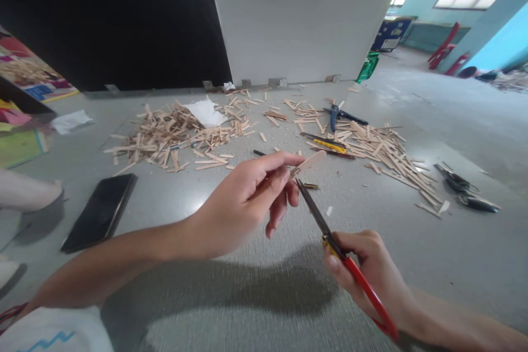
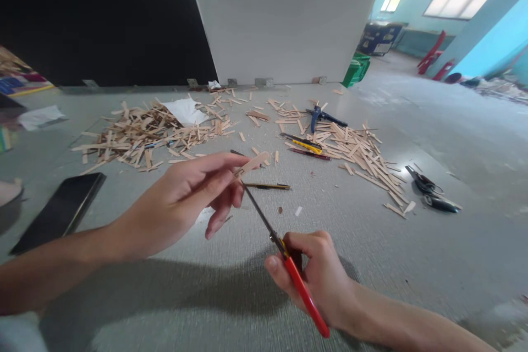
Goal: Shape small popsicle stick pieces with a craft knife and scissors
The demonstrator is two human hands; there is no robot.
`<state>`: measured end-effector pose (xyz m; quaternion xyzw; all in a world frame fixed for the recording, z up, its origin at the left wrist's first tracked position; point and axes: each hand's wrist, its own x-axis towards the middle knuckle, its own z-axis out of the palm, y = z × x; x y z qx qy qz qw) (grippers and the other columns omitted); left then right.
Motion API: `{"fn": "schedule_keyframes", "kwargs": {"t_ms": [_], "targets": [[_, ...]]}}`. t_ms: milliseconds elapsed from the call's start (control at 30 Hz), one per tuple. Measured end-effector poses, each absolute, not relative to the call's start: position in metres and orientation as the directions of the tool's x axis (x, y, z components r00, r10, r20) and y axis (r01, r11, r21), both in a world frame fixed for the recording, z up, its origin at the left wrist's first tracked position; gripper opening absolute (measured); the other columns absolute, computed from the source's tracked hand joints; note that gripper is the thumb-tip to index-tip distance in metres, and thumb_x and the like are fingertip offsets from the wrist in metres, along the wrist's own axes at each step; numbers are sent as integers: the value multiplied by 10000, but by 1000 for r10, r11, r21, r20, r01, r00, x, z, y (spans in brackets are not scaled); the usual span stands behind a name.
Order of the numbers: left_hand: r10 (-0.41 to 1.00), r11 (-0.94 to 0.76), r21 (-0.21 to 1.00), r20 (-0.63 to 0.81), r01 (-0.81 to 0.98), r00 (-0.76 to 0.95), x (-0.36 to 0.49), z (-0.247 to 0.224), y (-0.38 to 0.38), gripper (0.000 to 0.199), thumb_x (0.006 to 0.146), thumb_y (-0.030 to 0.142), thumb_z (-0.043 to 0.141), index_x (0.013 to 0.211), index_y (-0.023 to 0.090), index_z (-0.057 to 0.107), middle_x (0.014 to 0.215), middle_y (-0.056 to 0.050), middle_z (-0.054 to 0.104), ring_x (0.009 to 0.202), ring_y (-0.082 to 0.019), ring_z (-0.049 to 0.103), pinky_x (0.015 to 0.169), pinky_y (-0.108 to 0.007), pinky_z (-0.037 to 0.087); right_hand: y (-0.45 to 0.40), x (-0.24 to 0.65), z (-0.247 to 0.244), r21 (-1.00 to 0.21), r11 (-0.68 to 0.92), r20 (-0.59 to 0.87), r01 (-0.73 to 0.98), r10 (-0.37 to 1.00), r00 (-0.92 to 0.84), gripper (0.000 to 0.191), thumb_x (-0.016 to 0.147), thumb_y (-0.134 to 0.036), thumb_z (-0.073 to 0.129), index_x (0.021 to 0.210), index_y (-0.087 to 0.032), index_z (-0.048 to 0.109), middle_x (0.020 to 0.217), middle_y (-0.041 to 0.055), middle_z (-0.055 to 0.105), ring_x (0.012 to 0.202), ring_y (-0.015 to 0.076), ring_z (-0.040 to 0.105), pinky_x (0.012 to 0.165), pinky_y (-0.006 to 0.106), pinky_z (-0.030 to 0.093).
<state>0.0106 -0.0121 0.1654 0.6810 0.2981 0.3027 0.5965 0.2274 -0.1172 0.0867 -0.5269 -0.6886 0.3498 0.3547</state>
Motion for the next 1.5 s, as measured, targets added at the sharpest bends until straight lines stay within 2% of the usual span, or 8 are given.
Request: {"fn": "schedule_keyframes", "kwargs": {"t_ms": [333,733,1233,1500], "targets": [[743,-142,987,58,72,667,8,168,-13,254,1097,170,429,1270,156,614,774,23,624,482,-63,542,448,-154,491,-117,226,87,-834,232,166,501,971,-173,508,992,-492,602,619,-254,353,537,-71,273,477,93,225,420,245,198],[730,-192,978,88,79,678,6,162,-12,270,1131,236,418,1300,190,622,794,24,623,508,-71,550,461,-159,497,-114,227,85,-772,364,318,521,931,-180,485,1016,-381,593,623,-241,346,561,-82,240,477,79,202,403,218,189],[727,-207,972,75,114,683,5,164,-11,301,1131,242,411,1327,183,631,780,21,634,500,-74,550,457,-161,493,-114,225,85,-730,395,362,558,916,-173,470,1004,-334,598,632,-248,324,575,-86,226,479,82,191,397,216,190],[713,-312,927,84,209,696,2,164,-8,357,1119,223,407,1401,205,625,848,16,653,514,-73,567,495,-183,504,-114,223,87,-755,360,329,548,931,-158,464,980,-303,588,621,-245,301,570,-83,212,481,78,184,394,202,179]]}}
